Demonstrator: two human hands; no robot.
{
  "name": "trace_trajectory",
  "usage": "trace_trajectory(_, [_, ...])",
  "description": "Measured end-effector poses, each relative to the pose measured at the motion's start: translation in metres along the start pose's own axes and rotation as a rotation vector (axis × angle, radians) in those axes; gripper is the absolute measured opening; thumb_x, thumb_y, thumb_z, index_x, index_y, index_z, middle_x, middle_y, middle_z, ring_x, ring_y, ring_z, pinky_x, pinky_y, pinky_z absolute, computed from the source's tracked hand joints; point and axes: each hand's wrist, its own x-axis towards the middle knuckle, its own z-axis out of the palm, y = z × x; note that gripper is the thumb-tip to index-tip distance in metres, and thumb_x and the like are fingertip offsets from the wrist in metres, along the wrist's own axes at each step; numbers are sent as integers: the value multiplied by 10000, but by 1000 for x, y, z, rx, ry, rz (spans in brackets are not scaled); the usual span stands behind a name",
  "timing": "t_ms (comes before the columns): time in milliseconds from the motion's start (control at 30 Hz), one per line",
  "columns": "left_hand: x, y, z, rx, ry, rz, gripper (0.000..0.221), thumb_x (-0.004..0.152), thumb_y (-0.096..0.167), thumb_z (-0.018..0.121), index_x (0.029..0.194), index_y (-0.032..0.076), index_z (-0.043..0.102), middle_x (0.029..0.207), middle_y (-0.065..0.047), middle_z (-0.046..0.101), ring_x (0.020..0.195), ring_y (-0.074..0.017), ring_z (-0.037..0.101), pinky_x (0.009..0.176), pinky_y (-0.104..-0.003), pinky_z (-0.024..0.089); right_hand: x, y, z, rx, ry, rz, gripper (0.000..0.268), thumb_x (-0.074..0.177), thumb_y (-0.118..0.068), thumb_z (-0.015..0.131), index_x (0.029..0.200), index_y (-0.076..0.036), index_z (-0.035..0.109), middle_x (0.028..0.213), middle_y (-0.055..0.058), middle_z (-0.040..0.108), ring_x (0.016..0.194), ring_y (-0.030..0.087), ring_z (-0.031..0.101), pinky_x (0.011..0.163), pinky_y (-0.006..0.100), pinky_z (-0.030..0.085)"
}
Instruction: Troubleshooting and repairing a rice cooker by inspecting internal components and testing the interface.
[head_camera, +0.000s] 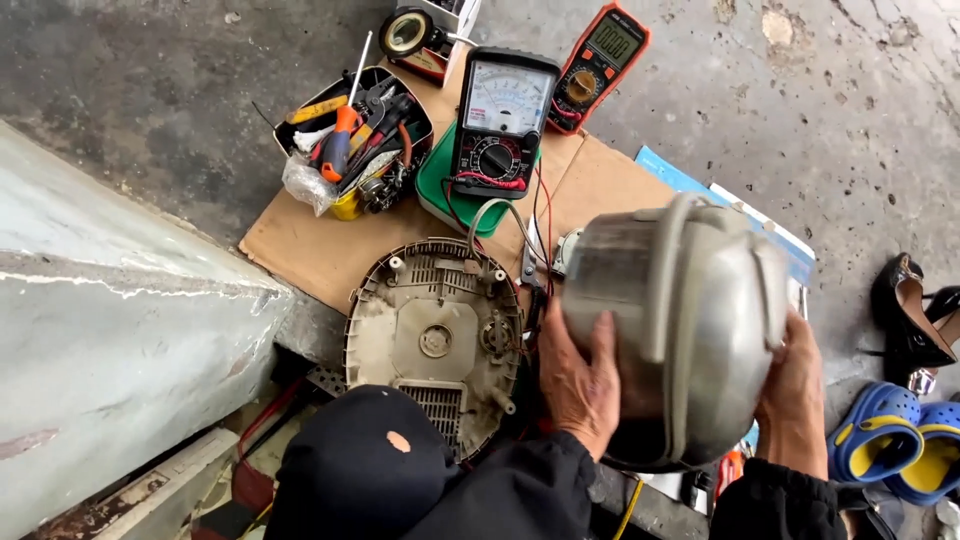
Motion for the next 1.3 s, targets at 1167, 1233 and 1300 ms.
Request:
trace_trajectory(1167, [10, -39, -98, 257, -280, 44, 615, 1070, 422, 618, 1581, 80, 596, 1482, -155, 750, 1346, -288, 705, 1139, -381, 509, -195, -70, -41, 4, 242, -461, 335, 1167, -285, 659, 1287, 3, 779, 1286, 108, 794, 1179, 171, 742, 1101, 329, 575])
trace_trajectory(1233, [-12, -21, -104, 287, -314, 179, 593, 1065, 383, 637, 1566, 70, 594, 1557, -152, 685, 1407, -296, 665, 1166, -395, 496, -232, -65, -53, 75, 301, -515, 310, 1211, -251, 654, 1252, 30, 778, 1281, 126, 802, 1185, 183, 752, 1128, 331, 590])
trace_trajectory(1300, [-33, -11, -106, 395, -327, 358, 579, 1072, 346, 659, 1571, 60, 592, 1632, -172, 613, 1479, -331, 605, 1209, -423, 466, -251, -51, -60, 138, 360, -530, 291, 1219, -215, 652, 1188, 54, 761, 1275, 140, 812, 1188, 195, 763, 1130, 335, 598])
